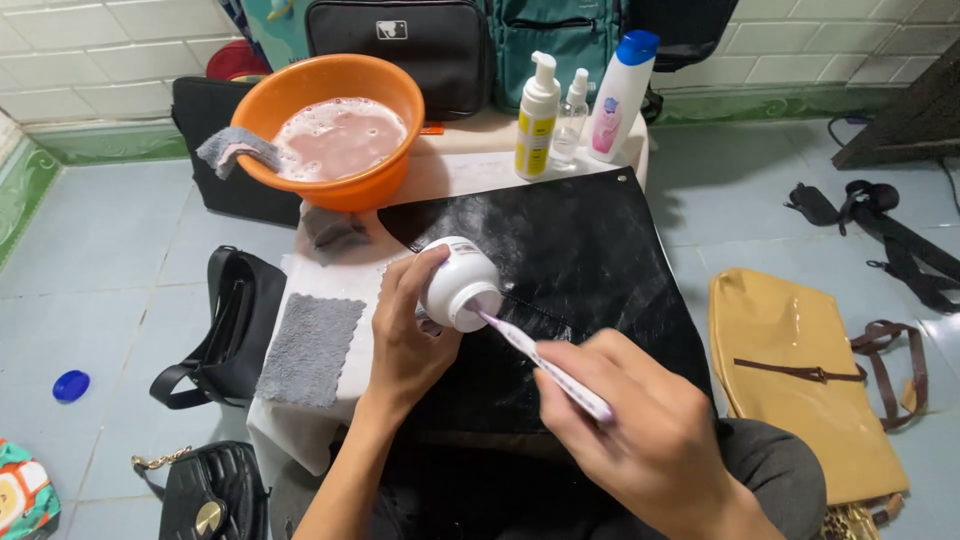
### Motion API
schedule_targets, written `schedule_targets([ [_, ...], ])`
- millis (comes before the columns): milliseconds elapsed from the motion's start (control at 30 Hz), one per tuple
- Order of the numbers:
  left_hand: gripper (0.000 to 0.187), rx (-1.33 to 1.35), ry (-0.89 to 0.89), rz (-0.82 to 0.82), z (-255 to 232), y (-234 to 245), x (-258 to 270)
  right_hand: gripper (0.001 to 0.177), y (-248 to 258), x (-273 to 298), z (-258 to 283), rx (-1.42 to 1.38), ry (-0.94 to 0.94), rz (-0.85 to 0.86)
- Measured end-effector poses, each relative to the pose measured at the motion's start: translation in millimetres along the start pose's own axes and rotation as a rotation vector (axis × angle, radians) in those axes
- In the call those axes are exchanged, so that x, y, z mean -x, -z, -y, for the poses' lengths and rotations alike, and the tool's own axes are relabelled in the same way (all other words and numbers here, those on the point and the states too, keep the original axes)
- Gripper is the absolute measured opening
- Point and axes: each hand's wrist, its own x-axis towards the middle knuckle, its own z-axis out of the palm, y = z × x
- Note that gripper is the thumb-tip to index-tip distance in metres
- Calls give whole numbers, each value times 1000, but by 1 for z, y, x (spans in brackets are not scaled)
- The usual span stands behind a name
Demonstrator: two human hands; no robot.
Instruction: Cleaning a black leather bag using a toothbrush, soapy water, and a cloth.
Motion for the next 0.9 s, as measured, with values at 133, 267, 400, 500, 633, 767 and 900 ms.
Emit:
schedule_targets([
  [133,83,14,31,27,-1,-1,-1,26,-14,-5,-11,2,-2,2],
  [267,84,20,36,37,1,-1,-1,24,-21,-9,-15,-26,-31,5],
  [400,82,15,36,40,2,-1,-1,21,-24,-11,-17,-51,-47,6],
  [500,85,5,42,57,3,-2,0,18,-23,-10,-18,-68,-91,9],
  [633,84,5,51,59,2,-3,-1,16,-17,-5,-21,-96,-179,-49],
  [767,82,11,89,50,-3,-1,-6,15,-15,18,-40,-374,-497,-189],
  [900,78,-11,107,-6,-7,-1,-10,19,-10,31,-59,-868,-849,-436],
])
